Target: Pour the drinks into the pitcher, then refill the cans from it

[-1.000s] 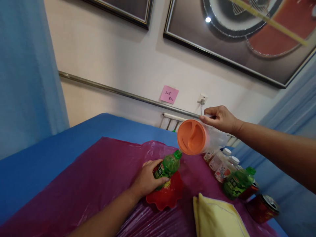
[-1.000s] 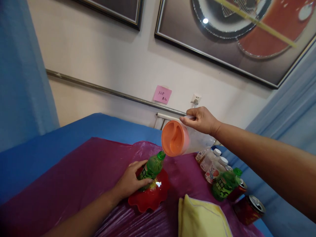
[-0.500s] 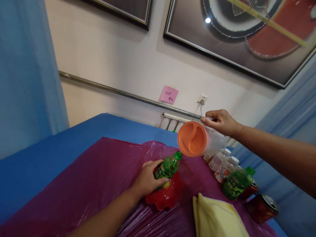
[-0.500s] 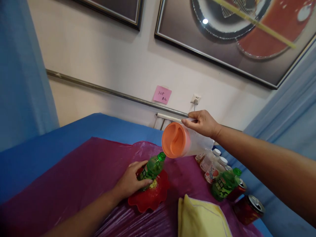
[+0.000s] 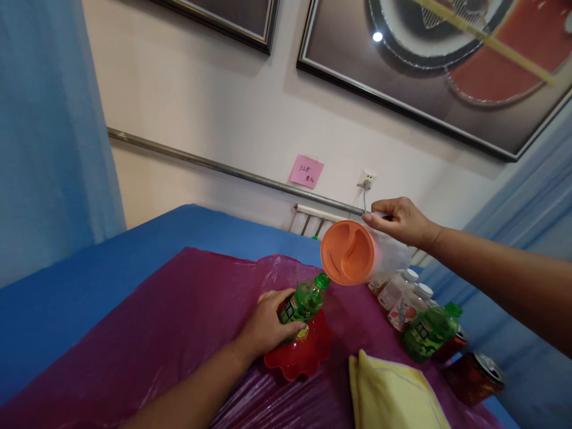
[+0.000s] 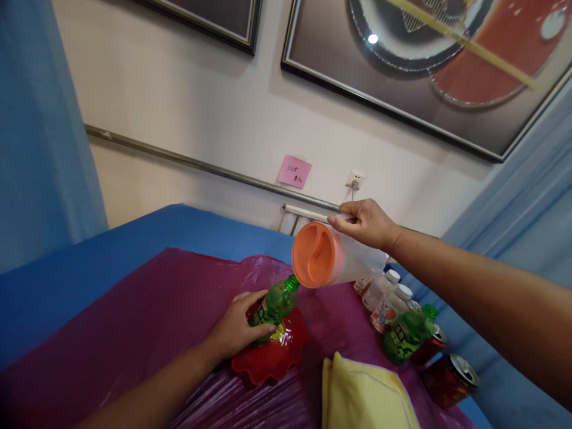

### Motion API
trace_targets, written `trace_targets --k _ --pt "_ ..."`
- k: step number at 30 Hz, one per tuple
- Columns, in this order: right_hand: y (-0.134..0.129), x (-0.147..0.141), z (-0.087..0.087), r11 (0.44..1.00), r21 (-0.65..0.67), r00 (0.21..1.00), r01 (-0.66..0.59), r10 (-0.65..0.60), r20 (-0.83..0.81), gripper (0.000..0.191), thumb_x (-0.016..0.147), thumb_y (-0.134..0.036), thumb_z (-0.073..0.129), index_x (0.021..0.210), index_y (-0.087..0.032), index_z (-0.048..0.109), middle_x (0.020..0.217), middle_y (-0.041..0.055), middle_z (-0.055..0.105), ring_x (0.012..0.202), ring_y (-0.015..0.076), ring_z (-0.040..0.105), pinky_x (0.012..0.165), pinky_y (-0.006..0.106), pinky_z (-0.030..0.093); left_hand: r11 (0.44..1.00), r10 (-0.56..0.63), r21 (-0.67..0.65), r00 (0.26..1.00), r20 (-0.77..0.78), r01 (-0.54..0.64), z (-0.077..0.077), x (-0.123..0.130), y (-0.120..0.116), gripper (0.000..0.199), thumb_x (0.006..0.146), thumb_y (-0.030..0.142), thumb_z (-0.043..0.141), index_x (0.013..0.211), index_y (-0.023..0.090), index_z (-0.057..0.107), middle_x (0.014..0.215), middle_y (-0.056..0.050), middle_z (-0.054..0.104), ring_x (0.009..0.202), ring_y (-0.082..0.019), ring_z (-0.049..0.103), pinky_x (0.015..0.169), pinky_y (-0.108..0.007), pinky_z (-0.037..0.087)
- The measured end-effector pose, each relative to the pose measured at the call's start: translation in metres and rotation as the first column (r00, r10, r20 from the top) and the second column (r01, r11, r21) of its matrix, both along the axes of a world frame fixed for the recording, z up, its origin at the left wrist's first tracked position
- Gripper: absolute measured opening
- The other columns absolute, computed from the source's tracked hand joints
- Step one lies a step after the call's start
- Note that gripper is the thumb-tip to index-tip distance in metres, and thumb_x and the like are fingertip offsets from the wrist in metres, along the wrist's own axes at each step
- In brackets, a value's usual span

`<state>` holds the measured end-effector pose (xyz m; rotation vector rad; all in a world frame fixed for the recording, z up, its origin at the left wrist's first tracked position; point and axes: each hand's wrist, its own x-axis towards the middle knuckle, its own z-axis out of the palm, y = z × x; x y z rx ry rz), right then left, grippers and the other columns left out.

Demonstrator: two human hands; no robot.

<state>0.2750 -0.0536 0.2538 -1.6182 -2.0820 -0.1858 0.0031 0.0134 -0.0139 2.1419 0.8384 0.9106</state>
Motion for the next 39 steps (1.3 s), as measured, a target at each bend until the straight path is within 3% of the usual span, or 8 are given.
trace_targets --k 39 --pt "-0.0061 -0.0060 0.0101 1.000 -0.009 0.997 0.018 -0.018 0.079 0.053 0.088 -0.058 0.055 0.056 -0.023 0.030 0.056 -0.0047 0.025 0.054 0.0094 0.025 0.050 0.027 0.022 1.000 -0.008 0.008 1.000 0.001 0.008 0.0033 -0.0003 -0.0004 0.070 0.063 0.034 0.089 0.129 0.021 0.068 0.119 -0.008 0.074 0.111 -0.031 0.066 0.105 -0.044 0.046"
